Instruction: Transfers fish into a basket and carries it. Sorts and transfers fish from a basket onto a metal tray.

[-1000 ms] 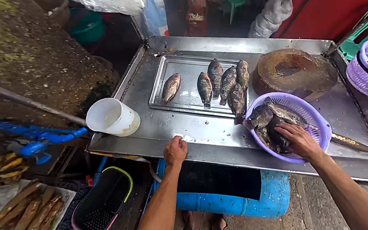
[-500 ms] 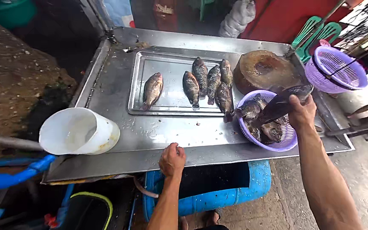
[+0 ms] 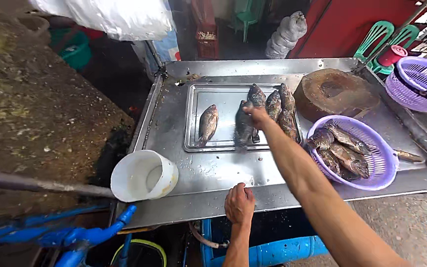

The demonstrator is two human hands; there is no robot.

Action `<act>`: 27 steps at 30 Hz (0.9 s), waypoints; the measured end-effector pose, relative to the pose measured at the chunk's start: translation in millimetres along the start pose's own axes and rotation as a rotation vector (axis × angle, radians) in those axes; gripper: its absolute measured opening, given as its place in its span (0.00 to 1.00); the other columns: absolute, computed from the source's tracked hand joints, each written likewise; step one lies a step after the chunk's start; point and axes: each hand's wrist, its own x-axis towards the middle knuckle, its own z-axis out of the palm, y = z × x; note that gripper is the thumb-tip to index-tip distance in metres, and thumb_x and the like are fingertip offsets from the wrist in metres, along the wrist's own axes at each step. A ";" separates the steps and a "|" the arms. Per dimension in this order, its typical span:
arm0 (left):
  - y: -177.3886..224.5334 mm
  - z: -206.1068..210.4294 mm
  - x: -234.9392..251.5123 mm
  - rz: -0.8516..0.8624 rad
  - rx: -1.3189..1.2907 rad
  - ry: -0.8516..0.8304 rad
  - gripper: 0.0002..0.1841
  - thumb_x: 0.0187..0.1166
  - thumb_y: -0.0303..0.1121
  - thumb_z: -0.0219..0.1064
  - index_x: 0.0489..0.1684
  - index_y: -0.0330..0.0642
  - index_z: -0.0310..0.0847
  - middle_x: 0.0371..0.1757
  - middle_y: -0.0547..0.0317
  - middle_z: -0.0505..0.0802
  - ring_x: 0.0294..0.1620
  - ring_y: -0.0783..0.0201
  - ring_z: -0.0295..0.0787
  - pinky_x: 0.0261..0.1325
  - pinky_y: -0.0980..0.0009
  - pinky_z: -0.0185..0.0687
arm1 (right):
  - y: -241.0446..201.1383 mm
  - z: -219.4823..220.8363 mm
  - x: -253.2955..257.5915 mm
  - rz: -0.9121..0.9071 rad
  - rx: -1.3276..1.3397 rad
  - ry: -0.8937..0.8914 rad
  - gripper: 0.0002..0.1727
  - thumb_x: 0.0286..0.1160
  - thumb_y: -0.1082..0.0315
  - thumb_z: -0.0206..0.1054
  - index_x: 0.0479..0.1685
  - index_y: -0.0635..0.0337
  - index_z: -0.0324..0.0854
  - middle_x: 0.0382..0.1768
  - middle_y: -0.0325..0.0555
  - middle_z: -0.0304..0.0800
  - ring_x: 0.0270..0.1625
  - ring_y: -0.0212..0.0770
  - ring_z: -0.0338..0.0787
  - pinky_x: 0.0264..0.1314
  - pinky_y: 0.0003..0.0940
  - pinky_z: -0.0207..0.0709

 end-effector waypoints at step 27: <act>11.4 -12.7 -6.0 -0.158 0.011 -0.053 0.12 0.79 0.31 0.64 0.50 0.35 0.89 0.38 0.39 0.95 0.41 0.39 0.93 0.44 0.34 0.82 | 20.8 -338.6 -128.2 0.478 0.196 0.399 0.41 0.78 0.42 0.65 0.79 0.66 0.64 0.70 0.66 0.76 0.65 0.56 0.84 0.65 0.49 0.81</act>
